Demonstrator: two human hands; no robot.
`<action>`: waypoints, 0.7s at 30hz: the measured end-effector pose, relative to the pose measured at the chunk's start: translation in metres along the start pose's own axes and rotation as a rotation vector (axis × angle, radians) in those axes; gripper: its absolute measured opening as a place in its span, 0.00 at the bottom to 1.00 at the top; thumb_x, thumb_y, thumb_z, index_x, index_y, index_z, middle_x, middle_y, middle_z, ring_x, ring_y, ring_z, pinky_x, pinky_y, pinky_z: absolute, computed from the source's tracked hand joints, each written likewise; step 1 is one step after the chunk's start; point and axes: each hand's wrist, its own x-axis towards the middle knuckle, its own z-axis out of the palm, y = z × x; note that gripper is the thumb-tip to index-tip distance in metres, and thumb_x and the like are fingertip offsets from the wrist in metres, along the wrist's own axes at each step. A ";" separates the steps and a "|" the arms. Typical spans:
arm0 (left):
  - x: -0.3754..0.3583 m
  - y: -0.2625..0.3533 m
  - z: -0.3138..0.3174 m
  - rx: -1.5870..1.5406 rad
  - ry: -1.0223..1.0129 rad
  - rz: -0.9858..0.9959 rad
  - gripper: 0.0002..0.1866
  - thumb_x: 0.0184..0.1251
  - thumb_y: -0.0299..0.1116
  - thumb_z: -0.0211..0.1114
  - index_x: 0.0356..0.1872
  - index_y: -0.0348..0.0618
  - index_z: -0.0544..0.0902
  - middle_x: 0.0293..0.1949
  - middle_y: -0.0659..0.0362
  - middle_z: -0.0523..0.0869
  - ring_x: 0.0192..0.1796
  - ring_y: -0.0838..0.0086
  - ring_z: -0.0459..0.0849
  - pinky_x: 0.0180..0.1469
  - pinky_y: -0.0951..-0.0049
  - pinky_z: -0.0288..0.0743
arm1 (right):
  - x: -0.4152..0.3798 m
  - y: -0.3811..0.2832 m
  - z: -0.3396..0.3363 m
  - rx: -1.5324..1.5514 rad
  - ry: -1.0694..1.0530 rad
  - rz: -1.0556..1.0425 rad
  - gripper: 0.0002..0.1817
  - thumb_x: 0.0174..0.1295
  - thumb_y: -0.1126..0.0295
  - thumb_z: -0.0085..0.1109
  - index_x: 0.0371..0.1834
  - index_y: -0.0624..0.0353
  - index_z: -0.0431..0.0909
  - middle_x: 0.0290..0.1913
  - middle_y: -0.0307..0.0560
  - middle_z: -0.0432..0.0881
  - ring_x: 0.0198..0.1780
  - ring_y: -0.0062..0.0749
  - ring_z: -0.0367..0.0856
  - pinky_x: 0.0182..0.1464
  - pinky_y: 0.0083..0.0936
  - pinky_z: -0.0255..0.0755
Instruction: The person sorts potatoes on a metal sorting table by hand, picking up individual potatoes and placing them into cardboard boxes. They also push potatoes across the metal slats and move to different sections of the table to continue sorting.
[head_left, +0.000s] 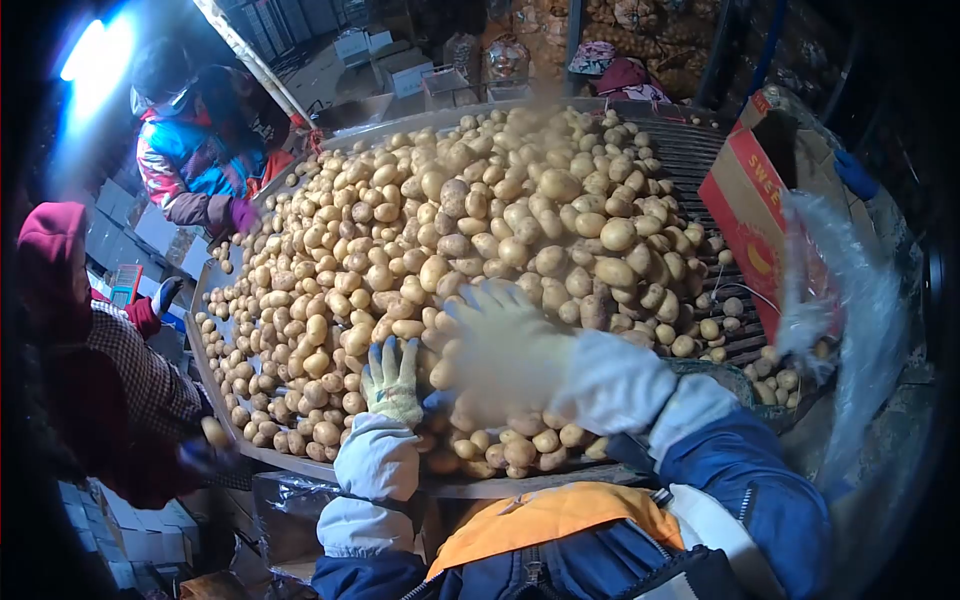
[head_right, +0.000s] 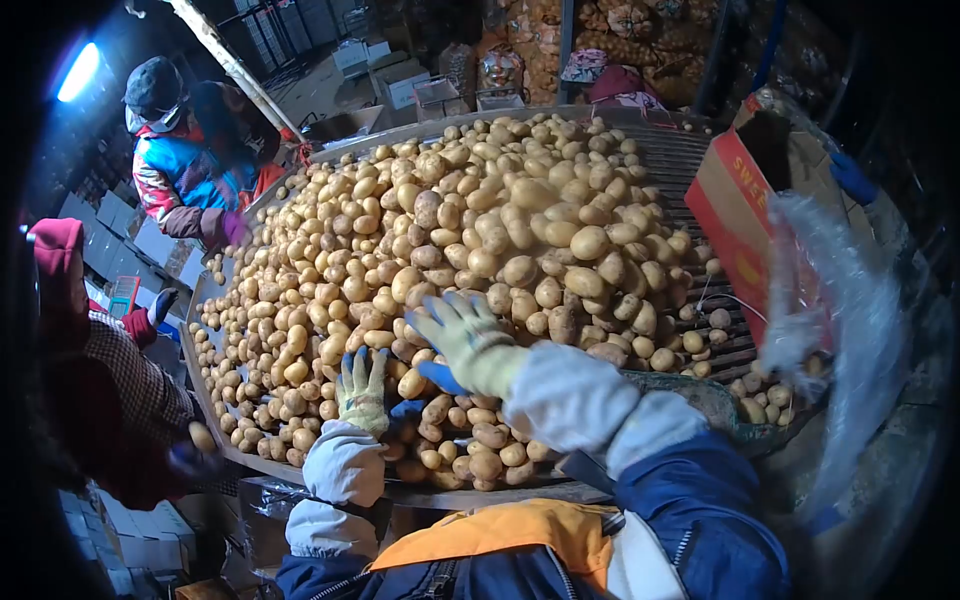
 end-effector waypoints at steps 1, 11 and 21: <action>0.000 0.001 -0.002 0.017 0.000 0.004 0.54 0.56 0.57 0.75 0.83 0.59 0.58 0.81 0.43 0.56 0.83 0.39 0.50 0.78 0.34 0.51 | -0.021 -0.002 -0.007 -0.043 0.015 0.048 0.38 0.68 0.45 0.60 0.79 0.44 0.66 0.83 0.54 0.60 0.83 0.58 0.54 0.81 0.64 0.43; -0.010 0.015 -0.012 -0.013 0.061 0.015 0.53 0.58 0.71 0.68 0.81 0.56 0.63 0.81 0.41 0.58 0.82 0.34 0.50 0.77 0.29 0.47 | -0.075 0.112 -0.035 -0.520 -0.082 0.355 0.28 0.64 0.51 0.64 0.70 0.29 0.77 0.83 0.45 0.59 0.85 0.53 0.47 0.76 0.84 0.37; -0.004 0.022 -0.018 -0.024 0.019 -0.013 0.54 0.56 0.70 0.71 0.81 0.53 0.64 0.80 0.37 0.56 0.81 0.32 0.51 0.76 0.29 0.50 | 0.029 0.123 -0.034 -0.401 -0.190 0.279 0.39 0.67 0.64 0.59 0.83 0.33 0.61 0.83 0.61 0.52 0.81 0.65 0.51 0.74 0.78 0.50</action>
